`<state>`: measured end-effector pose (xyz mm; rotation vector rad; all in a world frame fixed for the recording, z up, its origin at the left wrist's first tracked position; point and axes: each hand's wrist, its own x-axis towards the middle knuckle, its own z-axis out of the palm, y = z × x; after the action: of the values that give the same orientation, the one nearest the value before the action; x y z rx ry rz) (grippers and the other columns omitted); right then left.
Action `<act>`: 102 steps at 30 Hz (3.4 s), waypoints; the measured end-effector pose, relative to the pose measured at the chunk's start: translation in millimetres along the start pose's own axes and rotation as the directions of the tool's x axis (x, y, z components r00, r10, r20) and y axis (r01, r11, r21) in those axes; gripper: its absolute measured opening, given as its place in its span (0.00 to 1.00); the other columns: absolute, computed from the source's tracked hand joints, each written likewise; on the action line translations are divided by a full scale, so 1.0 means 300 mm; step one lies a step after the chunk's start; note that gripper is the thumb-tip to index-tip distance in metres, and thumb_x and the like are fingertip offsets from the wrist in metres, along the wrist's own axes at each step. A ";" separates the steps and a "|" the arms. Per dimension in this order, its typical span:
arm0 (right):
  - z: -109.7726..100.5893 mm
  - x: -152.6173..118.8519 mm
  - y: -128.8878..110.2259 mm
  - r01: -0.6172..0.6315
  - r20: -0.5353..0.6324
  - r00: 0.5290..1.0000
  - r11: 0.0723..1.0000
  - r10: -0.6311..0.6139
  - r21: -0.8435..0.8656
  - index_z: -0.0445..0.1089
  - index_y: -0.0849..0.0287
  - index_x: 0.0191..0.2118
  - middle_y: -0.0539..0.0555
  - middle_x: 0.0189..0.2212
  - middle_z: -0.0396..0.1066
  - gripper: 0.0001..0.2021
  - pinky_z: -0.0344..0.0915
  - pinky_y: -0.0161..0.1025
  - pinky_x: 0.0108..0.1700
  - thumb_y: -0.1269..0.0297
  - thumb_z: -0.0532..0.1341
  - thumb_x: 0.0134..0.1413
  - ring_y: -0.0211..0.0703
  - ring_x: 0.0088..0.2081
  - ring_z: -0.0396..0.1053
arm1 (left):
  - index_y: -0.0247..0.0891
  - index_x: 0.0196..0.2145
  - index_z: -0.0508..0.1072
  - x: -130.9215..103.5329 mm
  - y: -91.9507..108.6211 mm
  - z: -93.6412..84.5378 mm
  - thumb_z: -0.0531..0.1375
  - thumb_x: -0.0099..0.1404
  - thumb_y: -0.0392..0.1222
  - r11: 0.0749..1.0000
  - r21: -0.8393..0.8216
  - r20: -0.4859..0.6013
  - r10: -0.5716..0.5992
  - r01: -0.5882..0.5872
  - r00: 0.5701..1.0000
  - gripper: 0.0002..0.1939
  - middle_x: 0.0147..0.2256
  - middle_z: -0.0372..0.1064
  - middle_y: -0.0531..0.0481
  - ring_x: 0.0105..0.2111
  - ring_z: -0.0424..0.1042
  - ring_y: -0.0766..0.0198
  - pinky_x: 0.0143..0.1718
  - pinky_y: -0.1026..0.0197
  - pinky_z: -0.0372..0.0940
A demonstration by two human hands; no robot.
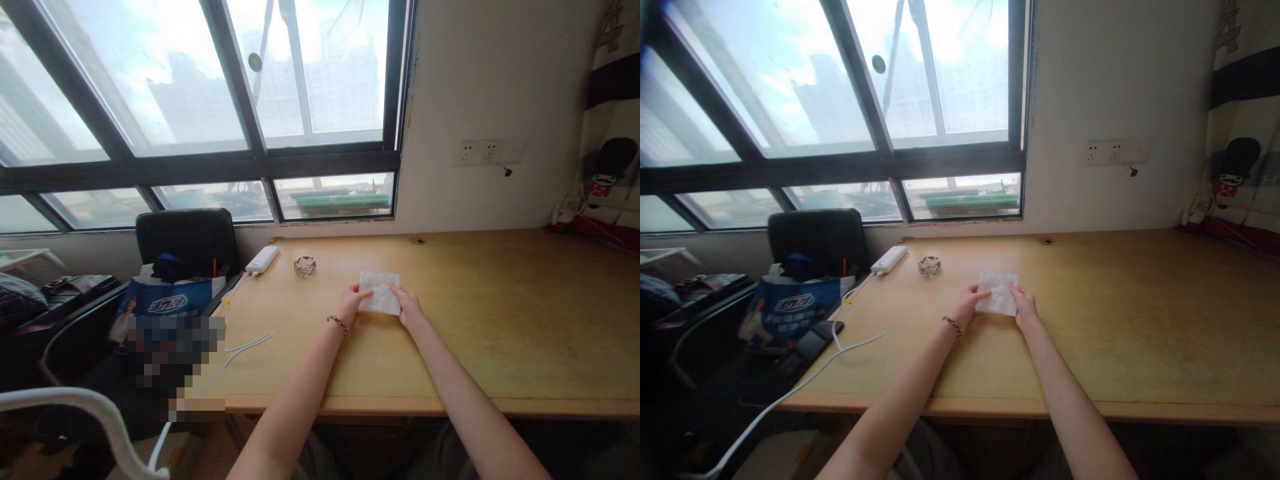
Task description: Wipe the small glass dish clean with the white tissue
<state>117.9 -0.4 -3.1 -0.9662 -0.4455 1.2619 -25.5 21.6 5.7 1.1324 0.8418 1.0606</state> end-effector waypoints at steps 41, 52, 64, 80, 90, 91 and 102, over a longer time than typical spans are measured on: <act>0.031 -0.035 -0.003 0.433 0.114 0.900 0.891 -0.420 -0.138 0.69 0.62 0.37 0.53 0.34 0.72 0.15 0.64 0.35 0.38 0.61 0.59 0.40 0.41 0.36 0.68 | 0.41 0.43 0.64 -0.100 0.049 0.067 0.63 0.46 0.37 0.917 0.258 -0.136 0.345 -0.303 0.929 0.25 0.41 0.62 0.46 0.25 0.66 0.70 0.27 0.69 0.61; 0.040 -0.041 -0.013 0.298 0.153 0.946 0.953 -0.286 -0.057 0.71 0.64 0.34 0.55 0.32 0.72 0.24 0.65 0.37 0.36 0.46 0.55 0.42 0.43 0.35 0.69 | 0.35 0.31 0.63 -0.048 0.014 0.029 0.58 0.52 0.49 0.988 -0.110 0.086 -0.097 0.106 0.992 0.14 0.26 0.68 0.47 0.21 0.69 0.63 0.23 0.61 0.65; 0.020 -0.030 0.004 0.238 0.153 0.964 0.963 -0.218 -0.126 0.67 0.63 0.43 0.55 0.35 0.72 0.24 0.66 0.38 0.37 0.59 0.65 0.34 0.42 0.34 0.69 | 0.35 0.34 0.57 -0.055 -0.004 0.033 0.62 0.51 0.38 0.941 -0.330 -0.019 0.068 -0.070 0.998 0.17 0.33 0.69 0.44 0.36 0.71 0.60 0.44 0.51 0.63; 0.013 -0.093 -0.038 0.371 0.268 0.784 0.075 -0.559 -0.926 0.70 0.64 0.25 0.58 0.22 0.70 0.18 0.54 0.33 0.27 0.57 0.50 0.51 0.40 0.25 0.65 | 0.35 0.30 0.57 -0.080 -0.016 0.051 0.63 0.47 0.45 0.986 0.082 0.042 0.145 -0.148 0.989 0.19 0.26 0.67 0.51 0.26 0.71 0.63 0.29 0.58 0.67; 0.017 -0.061 -0.029 0.341 0.280 0.896 0.128 -0.344 -0.931 0.69 0.62 0.30 0.55 0.24 0.71 0.13 0.53 0.30 0.25 0.62 0.51 0.50 0.38 0.25 0.65 | 0.37 0.30 0.55 -0.082 -0.002 0.051 0.61 0.49 0.48 0.993 0.064 0.042 0.100 -0.102 0.994 0.19 0.26 0.69 0.50 0.24 0.71 0.63 0.26 0.59 0.68; 0.016 -0.061 -0.028 0.306 0.255 0.907 0.110 -0.335 -0.946 0.69 0.63 0.30 0.56 0.25 0.71 0.12 0.53 0.30 0.25 0.62 0.51 0.50 0.38 0.25 0.65 | 0.36 0.31 0.56 -0.083 -0.004 0.052 0.60 0.50 0.48 0.990 0.093 0.052 0.105 -0.110 0.993 0.19 0.25 0.68 0.50 0.23 0.71 0.63 0.24 0.60 0.68; 0.026 -0.084 -0.033 0.464 0.416 0.864 0.128 -0.282 -0.877 0.70 0.60 0.32 0.53 0.25 0.71 0.11 0.54 0.30 0.26 0.63 0.52 0.49 0.38 0.26 0.66 | 0.35 0.22 0.61 -0.079 0.009 0.026 0.53 0.54 0.54 0.949 0.277 -0.121 0.192 -0.152 0.974 0.18 0.14 0.57 0.58 0.11 0.57 0.73 0.11 0.70 0.51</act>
<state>110.5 -21.2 14.8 -1.6548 -1.6666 0.4135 -26.0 -3.1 10.4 1.3865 1.0396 1.2123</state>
